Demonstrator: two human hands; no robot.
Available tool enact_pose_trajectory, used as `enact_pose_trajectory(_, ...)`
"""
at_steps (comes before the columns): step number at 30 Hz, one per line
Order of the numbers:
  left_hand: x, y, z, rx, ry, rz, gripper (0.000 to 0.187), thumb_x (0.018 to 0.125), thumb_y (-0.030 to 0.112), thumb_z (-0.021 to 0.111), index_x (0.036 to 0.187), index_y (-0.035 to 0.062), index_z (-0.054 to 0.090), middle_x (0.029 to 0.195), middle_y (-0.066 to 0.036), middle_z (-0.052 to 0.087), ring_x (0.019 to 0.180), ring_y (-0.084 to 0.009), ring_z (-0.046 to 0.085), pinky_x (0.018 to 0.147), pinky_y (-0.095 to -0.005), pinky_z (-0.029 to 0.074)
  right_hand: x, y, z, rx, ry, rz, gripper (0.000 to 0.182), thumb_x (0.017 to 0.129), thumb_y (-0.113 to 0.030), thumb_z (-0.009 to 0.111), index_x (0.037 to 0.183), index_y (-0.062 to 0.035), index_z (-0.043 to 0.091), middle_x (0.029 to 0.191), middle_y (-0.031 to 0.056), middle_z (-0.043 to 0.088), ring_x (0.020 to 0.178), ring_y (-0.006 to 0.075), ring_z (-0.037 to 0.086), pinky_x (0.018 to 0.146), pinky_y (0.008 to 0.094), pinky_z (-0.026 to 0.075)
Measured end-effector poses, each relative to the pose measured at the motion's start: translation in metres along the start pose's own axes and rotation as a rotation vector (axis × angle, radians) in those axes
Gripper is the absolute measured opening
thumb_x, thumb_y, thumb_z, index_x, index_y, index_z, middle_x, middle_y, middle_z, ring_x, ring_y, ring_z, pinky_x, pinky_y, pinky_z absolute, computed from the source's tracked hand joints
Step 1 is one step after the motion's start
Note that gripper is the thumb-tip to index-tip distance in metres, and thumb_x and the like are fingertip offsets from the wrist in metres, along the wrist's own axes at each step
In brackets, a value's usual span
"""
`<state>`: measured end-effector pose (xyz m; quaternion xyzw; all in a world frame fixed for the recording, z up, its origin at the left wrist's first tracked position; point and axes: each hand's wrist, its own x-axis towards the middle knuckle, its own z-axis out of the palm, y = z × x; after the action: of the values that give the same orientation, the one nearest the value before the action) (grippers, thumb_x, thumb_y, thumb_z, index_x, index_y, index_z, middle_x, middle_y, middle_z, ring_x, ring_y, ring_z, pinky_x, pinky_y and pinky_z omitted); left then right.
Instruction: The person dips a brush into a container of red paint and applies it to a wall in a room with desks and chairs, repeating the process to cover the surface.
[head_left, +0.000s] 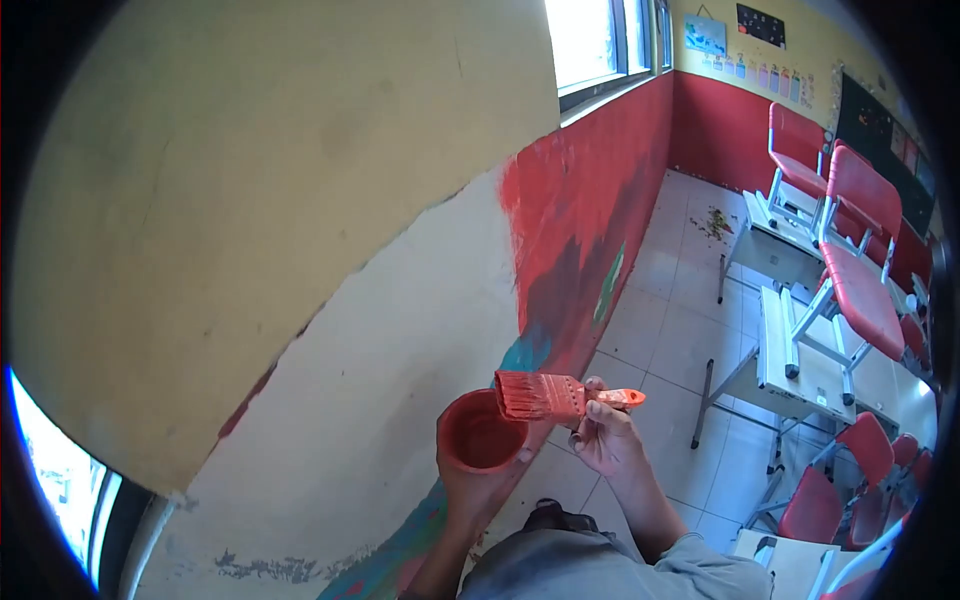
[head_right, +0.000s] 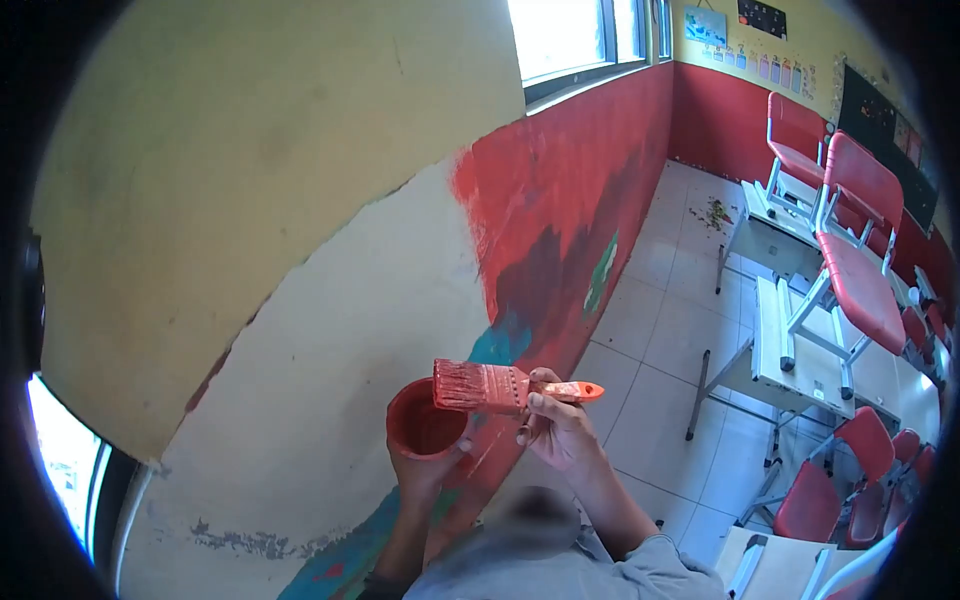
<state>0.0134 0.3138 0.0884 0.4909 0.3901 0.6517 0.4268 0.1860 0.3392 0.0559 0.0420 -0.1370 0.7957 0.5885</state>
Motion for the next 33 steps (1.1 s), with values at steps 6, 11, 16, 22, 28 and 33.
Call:
enact_pose_trajectory(6,0.028,-0.025,0.005,-0.038,0.026,0.007,0.081,0.049,0.009,0.083,0.119,0.0051,0.042,0.11,-0.007,0.054,0.1,-0.0194,0.054,0.085,-0.0336,0.047,0.063,-0.018,0.02,-0.181,-0.073,-0.272,0.017,0.087,-0.001,0.045,0.102,-0.0086,0.04,0.094,0.0124,0.058,0.082,0.0209,0.063,0.055,0.0311,0.058)
enact_pose_trajectory(11,0.037,-0.033,0.001,0.153,0.033,-0.012,0.083,0.046,0.013,0.085,0.117,0.0062,0.042,0.112,-0.008,0.052,0.102,-0.0194,0.052,0.085,-0.0339,0.045,0.115,-0.026,0.026,-0.229,-0.125,-0.461,0.019,0.086,0.0,0.044,0.103,-0.0091,0.042,0.101,0.0152,0.055,0.094,0.0282,0.059,0.057,0.0342,0.058)
enact_pose_trajectory(16,0.03,-0.043,-0.009,0.163,0.028,-0.017,0.086,0.045,0.015,0.086,0.118,0.0067,0.041,0.113,-0.008,0.051,0.103,-0.0198,0.052,0.086,-0.035,0.045,0.15,-0.021,0.031,-0.16,-0.19,-0.602,0.02,0.086,0.0,0.043,0.104,-0.008,0.043,0.102,0.0168,0.054,0.096,0.0335,0.057,0.061,0.0383,0.058)
enact_pose_trajectory(22,0.024,-0.044,-0.012,0.194,0.072,-0.002,0.088,0.047,0.018,0.086,0.12,0.0073,0.038,0.113,-0.008,0.051,0.102,-0.0211,0.052,0.085,-0.0361,0.046,0.171,-0.011,0.029,-0.226,-0.172,-0.7,0.017,0.086,-0.001,0.044,0.102,-0.0079,0.045,0.099,0.0131,0.055,0.094,0.0296,0.059,0.061,0.0399,0.058)
enact_pose_trajectory(28,0.019,-0.057,-0.021,0.301,0.079,0.062,0.085,0.053,0.029,0.084,0.121,0.0068,0.038,0.108,-0.008,0.055,0.099,-0.0222,0.055,0.082,-0.036,0.048,0.186,-0.015,0.016,-0.219,-0.152,-0.755,0.015,0.085,0.0,0.048,0.099,-0.0079,0.046,0.096,0.0106,0.055,0.09,0.0262,0.06,0.06,0.0391,0.058)
enact_pose_trajectory(33,0.016,-0.069,-0.029,0.271,0.014,0.005,0.083,0.054,0.026,0.084,0.12,0.0061,0.038,0.102,-0.011,0.058,0.091,-0.0231,0.058,0.079,-0.0362,0.049,0.195,-0.019,0.024,-0.269,-0.133,-0.794,0.014,0.086,-0.004,0.047,0.099,-0.01,0.045,0.092,0.0085,0.056,0.086,0.0239,0.061,0.056,0.0351,0.057)
